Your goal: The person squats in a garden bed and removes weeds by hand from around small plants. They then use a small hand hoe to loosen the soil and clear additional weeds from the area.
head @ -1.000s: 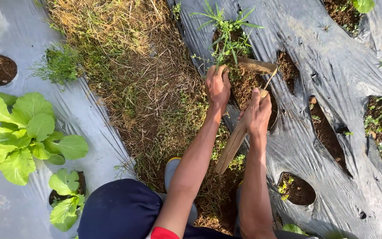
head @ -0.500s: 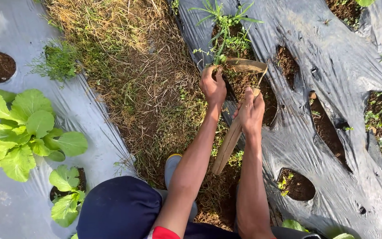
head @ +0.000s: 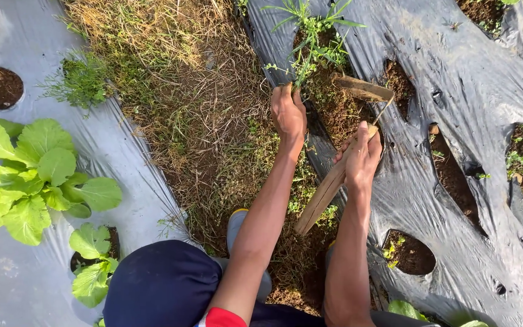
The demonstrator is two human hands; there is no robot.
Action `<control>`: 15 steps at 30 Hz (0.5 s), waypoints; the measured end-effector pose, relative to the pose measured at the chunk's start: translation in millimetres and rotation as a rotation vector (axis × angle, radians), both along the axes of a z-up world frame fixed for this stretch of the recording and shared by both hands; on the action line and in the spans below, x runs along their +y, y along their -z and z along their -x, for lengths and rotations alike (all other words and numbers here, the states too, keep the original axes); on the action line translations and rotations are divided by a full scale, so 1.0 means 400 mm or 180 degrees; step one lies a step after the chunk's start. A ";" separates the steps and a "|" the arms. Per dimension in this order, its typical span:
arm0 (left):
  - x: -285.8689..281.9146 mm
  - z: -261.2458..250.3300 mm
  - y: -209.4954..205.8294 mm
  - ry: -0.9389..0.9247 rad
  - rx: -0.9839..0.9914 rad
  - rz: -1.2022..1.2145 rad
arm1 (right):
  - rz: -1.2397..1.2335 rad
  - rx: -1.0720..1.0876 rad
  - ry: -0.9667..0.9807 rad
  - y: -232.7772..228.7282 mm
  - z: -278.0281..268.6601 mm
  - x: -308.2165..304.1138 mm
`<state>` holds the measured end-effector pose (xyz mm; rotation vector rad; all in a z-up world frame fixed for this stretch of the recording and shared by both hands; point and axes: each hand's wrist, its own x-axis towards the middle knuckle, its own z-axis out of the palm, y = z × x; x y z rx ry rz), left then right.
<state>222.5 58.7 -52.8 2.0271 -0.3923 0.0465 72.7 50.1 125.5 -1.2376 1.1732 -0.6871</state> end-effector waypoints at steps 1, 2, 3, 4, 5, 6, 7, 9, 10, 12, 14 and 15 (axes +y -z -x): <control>0.007 0.009 -0.035 -0.0008 0.0001 -0.0007 | -0.0007 0.0001 -0.0008 0.003 -0.004 0.001; 0.014 0.020 -0.071 -0.0074 0.0877 0.0627 | -0.0029 -0.0013 -0.0007 0.007 -0.006 0.003; 0.021 0.032 -0.106 -0.0147 0.1749 0.1265 | -0.0050 -0.0027 -0.0007 0.010 -0.007 0.004; 0.026 0.031 -0.136 -0.0154 0.1754 0.1266 | -0.0051 -0.0021 -0.0013 0.004 -0.011 0.008; 0.031 0.031 -0.166 -0.0161 0.1690 0.1289 | -0.0091 0.0036 -0.0030 -0.003 -0.014 0.010; 0.037 0.027 -0.198 -0.0164 0.1616 0.1307 | -0.0135 0.0083 -0.0043 -0.009 -0.019 0.015; 0.042 0.023 -0.176 -0.0166 0.1611 0.1304 | -0.0139 0.0079 -0.0046 -0.010 -0.017 0.016; 0.048 0.015 -0.134 0.0043 0.0518 0.0160 | -0.0160 0.0076 -0.0027 -0.011 -0.015 0.015; 0.048 0.014 -0.102 0.0048 0.0516 0.0162 | -0.0158 0.0075 -0.0023 -0.010 -0.012 0.014; 0.049 0.014 -0.039 0.0003 0.0382 0.0481 | -0.0208 0.0019 0.0003 -0.008 -0.007 0.014; 0.074 0.032 -0.067 -0.0049 0.0381 0.0560 | -0.0235 -0.0008 0.0032 -0.019 -0.005 0.018; 0.086 0.041 -0.081 -0.0099 0.0379 0.0642 | -0.0261 -0.0035 0.0062 -0.025 -0.005 0.019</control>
